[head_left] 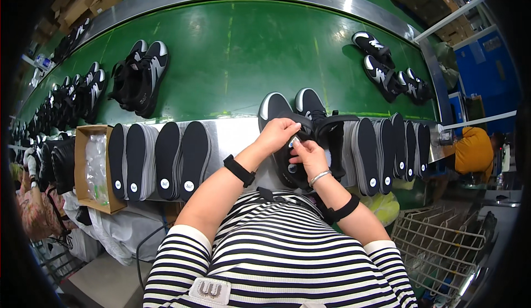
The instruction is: The person inserts black insoles into black sneakers on a green factory conveyor belt. They repeatedly pick up an insole, place it inside a shoe, and adjust the fit by hand. The person also moves completed pairs of shoes along the belt and places stacks of insoles into plastic bags.
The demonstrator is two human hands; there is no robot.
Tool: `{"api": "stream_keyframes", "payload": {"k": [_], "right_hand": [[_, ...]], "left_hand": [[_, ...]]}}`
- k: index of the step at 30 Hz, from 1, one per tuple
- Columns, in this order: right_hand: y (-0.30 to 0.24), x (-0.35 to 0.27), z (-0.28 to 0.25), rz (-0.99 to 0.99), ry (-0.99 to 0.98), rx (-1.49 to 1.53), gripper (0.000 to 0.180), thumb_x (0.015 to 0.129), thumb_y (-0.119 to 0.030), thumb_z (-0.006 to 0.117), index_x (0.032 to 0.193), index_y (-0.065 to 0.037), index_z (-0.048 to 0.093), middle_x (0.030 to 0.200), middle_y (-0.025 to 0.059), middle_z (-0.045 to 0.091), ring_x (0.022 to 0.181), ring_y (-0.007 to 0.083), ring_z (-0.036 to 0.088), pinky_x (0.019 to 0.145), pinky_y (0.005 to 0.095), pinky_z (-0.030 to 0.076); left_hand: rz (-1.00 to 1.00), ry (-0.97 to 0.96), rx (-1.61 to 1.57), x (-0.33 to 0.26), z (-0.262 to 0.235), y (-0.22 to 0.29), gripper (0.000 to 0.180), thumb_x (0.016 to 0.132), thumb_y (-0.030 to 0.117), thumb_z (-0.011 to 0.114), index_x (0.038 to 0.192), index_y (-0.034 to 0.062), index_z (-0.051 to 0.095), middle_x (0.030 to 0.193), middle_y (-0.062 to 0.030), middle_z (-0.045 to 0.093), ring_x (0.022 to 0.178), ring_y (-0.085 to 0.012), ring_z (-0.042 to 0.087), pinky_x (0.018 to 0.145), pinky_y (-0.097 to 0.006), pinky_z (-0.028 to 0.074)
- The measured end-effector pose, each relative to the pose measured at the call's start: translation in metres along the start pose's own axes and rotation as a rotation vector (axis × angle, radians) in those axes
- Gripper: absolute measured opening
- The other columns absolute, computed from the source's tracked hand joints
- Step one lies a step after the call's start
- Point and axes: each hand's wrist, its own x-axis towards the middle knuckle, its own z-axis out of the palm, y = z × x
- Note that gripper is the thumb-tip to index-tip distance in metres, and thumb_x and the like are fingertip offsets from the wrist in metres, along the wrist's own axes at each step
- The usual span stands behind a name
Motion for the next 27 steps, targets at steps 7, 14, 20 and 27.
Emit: {"api": "stream_keyframes", "payload": {"k": [7,14,20,27], "right_hand": [[-0.001,0.006,-0.010,-0.015,0.006,0.026,0.016,0.081,-0.015,0.056,0.082,0.001,0.055,0.068,0.0061,0.057,0.056,0.0127,0.055,0.053,0.0217,0.043],[-0.022,-0.033,-0.026,-0.206,-0.331,0.018,0.013,0.082,-0.012,0.051,0.081,0.001,0.055,0.068,0.0027,0.051,0.061,0.0101,0.046,0.058,0.0225,0.037],[-0.035,-0.064,-0.030,-0.434,-0.323,-0.217,0.010,0.083,-0.010,0.051,0.082,-0.001,0.055,0.069,0.0003,0.051,0.061,0.0058,0.045,0.055,0.0178,0.035],[-0.054,-0.055,-0.026,-0.400,-0.235,-0.374,0.019,0.079,-0.008,0.054,0.096,0.002,0.056,0.082,0.0068,0.059,0.074,0.0105,0.055,0.067,0.0224,0.043]], "left_hand": [[0.094,0.051,0.066,0.005,0.003,0.004,0.031,0.080,0.027,0.054,0.080,-0.0027,0.061,0.068,-0.0105,0.060,0.063,-0.0155,0.055,0.059,-0.028,0.043],[0.138,0.102,0.236,-0.005,0.003,0.003,0.037,0.077,0.037,0.052,0.067,0.0018,0.059,0.062,-0.0148,0.057,0.054,-0.0262,0.054,0.051,-0.035,0.041],[0.454,-0.157,0.274,-0.095,-0.010,0.057,0.028,0.076,0.028,0.057,0.087,0.0032,0.056,0.077,-0.0130,0.061,0.064,-0.0289,0.057,0.061,-0.036,0.044],[0.120,0.520,0.675,-0.149,-0.134,0.032,0.020,0.077,0.008,0.046,0.091,0.0036,0.059,0.083,-0.0105,0.061,0.070,-0.0242,0.058,0.060,-0.032,0.047]]}}
